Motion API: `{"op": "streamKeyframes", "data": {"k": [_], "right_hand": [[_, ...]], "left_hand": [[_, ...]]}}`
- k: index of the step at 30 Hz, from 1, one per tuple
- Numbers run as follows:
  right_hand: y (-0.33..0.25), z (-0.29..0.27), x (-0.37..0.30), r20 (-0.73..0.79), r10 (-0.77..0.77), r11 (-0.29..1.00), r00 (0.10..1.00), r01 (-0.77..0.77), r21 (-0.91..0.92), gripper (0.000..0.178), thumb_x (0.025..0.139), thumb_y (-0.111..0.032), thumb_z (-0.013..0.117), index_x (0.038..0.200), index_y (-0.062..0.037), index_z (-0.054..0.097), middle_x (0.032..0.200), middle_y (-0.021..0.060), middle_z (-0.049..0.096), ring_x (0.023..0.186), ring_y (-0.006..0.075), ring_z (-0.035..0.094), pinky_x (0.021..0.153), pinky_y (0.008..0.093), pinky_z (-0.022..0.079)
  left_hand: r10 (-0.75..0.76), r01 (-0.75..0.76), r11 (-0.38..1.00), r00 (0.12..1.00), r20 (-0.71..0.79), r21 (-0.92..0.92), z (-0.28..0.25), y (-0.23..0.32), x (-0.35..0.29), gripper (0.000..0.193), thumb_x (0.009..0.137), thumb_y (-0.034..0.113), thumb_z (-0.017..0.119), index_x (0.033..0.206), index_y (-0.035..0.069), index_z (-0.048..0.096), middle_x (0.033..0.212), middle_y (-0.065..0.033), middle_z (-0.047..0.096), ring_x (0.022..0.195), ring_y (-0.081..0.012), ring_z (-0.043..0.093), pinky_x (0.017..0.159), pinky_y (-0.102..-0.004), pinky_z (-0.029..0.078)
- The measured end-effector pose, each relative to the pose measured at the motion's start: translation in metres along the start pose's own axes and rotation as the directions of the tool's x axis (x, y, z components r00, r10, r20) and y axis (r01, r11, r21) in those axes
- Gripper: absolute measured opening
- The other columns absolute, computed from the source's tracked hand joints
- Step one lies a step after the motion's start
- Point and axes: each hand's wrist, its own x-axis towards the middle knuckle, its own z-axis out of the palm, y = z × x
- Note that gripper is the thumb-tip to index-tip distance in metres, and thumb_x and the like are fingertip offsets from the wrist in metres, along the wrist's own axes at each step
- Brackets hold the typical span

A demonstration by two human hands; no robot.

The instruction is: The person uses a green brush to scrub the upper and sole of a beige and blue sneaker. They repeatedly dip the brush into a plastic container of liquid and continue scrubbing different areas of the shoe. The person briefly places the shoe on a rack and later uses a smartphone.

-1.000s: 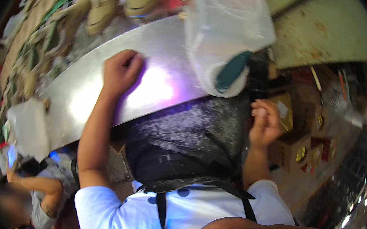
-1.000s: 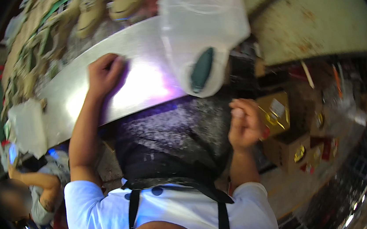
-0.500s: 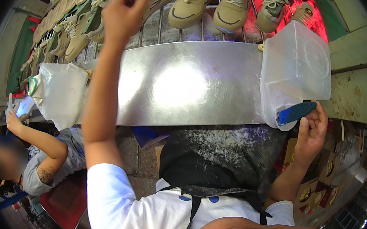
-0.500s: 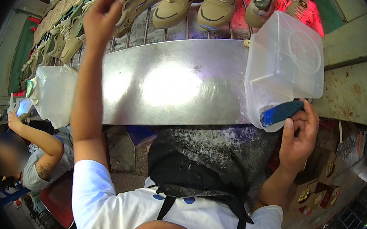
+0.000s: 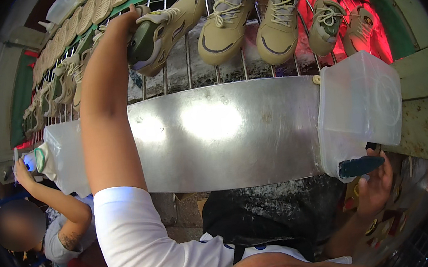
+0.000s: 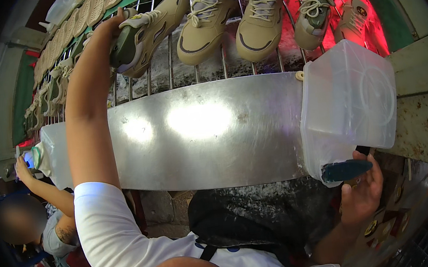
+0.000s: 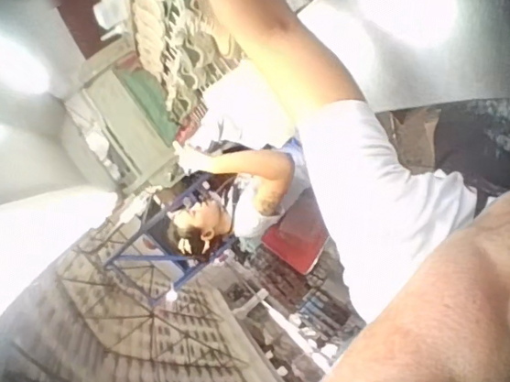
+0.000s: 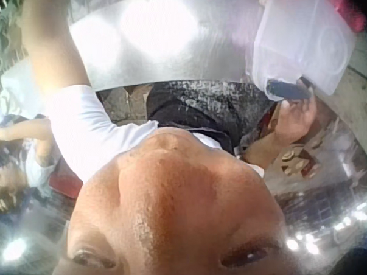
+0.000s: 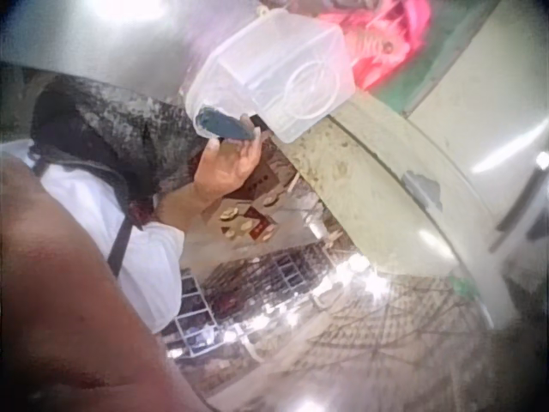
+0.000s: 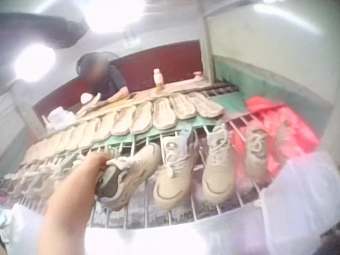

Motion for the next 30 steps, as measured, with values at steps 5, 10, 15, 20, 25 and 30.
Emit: {"op": "streamKeyframes", "data": {"k": [5, 10, 15, 20, 25, 30], "right_hand": [[-0.010, 0.000, 0.006, 0.041, 0.026, 0.999, 0.999, -0.024, -0.042, 0.068, 0.090, -0.011, 0.073, 0.147, 0.0079, 0.042, 0.135, 0.0241, 0.058, 0.128, 0.0316, 0.056, 0.107, 0.0431, 0.045], [-0.015, -0.006, 0.011, 0.187, -0.002, 0.998, 0.982, 0.015, -0.069, 0.055, 0.083, 0.004, 0.069, 0.136, 0.0071, 0.054, 0.130, 0.0191, 0.058, 0.122, 0.0301, 0.057, 0.106, 0.0419, 0.045], [-0.035, -0.007, 0.027, 0.385, -0.022, 0.980, 0.923, 0.096, -0.174, 0.048, 0.080, 0.008, 0.067, 0.126, -0.0017, 0.061, 0.124, 0.0171, 0.063, 0.114, 0.0279, 0.064, 0.100, 0.0368, 0.049], [-0.029, -0.015, 0.030, 0.373, 0.051, 0.968, 0.927, 0.046, -0.248, 0.043, 0.080, 0.002, 0.075, 0.120, -0.0027, 0.062, 0.113, 0.0164, 0.069, 0.109, 0.0315, 0.068, 0.096, 0.0373, 0.050], [-0.016, -0.012, 0.027, 0.077, -0.038, 0.968, 0.996, 0.055, -0.244, 0.033, 0.084, -0.017, 0.086, 0.101, -0.0026, 0.062, 0.096, 0.0095, 0.074, 0.086, 0.0155, 0.071, 0.076, 0.0320, 0.057], [-0.019, -0.006, 0.015, -0.036, 0.210, 0.978, 0.977, -0.211, -0.005, 0.024, 0.092, -0.019, 0.079, 0.099, -0.0011, 0.065, 0.070, 0.0067, 0.070, 0.065, 0.0115, 0.071, 0.059, 0.0267, 0.056]], "left_hand": [[-0.035, 0.035, 0.998, 0.999, 0.010, -0.052, 0.014, -0.004, -0.003, 0.098, 0.090, 0.038, 0.070, 0.162, 0.013, 0.008, 0.130, -0.0325, 0.063, 0.120, -0.0419, 0.064, 0.100, -0.0488, 0.050], [-0.100, 0.090, 0.992, 0.987, -0.122, -0.086, -0.028, 0.001, -0.059, 0.109, 0.088, 0.042, 0.069, 0.165, 0.013, -0.003, 0.135, -0.0355, 0.059, 0.124, -0.0442, 0.062, 0.104, -0.0488, 0.048], [-0.131, 0.007, 0.953, 0.910, -0.393, -0.301, -0.094, 0.025, -0.159, 0.125, 0.076, 0.045, 0.084, 0.165, 0.014, 0.001, 0.131, -0.0312, 0.064, 0.118, -0.0460, 0.065, 0.098, -0.0495, 0.052], [-0.033, -0.209, 0.958, 0.601, -0.798, -0.197, -0.143, 0.048, -0.262, 0.112, 0.073, 0.054, 0.087, 0.153, 0.011, 0.022, 0.119, -0.0323, 0.067, 0.108, -0.0493, 0.067, 0.090, -0.0547, 0.053], [-0.056, -0.425, 0.797, 0.656, -0.753, -0.430, -0.138, 0.074, -0.370, 0.103, 0.063, 0.037, 0.097, 0.140, -0.003, 0.041, 0.123, -0.0211, 0.068, 0.115, -0.0309, 0.067, 0.105, -0.0412, 0.051], [0.036, -0.888, 0.348, 0.334, -0.942, -0.301, -0.109, 0.138, -0.426, 0.105, 0.062, 0.028, 0.100, 0.143, 0.000, 0.040, 0.136, -0.0185, 0.056, 0.125, -0.0289, 0.058, 0.111, -0.0454, 0.046]]}}
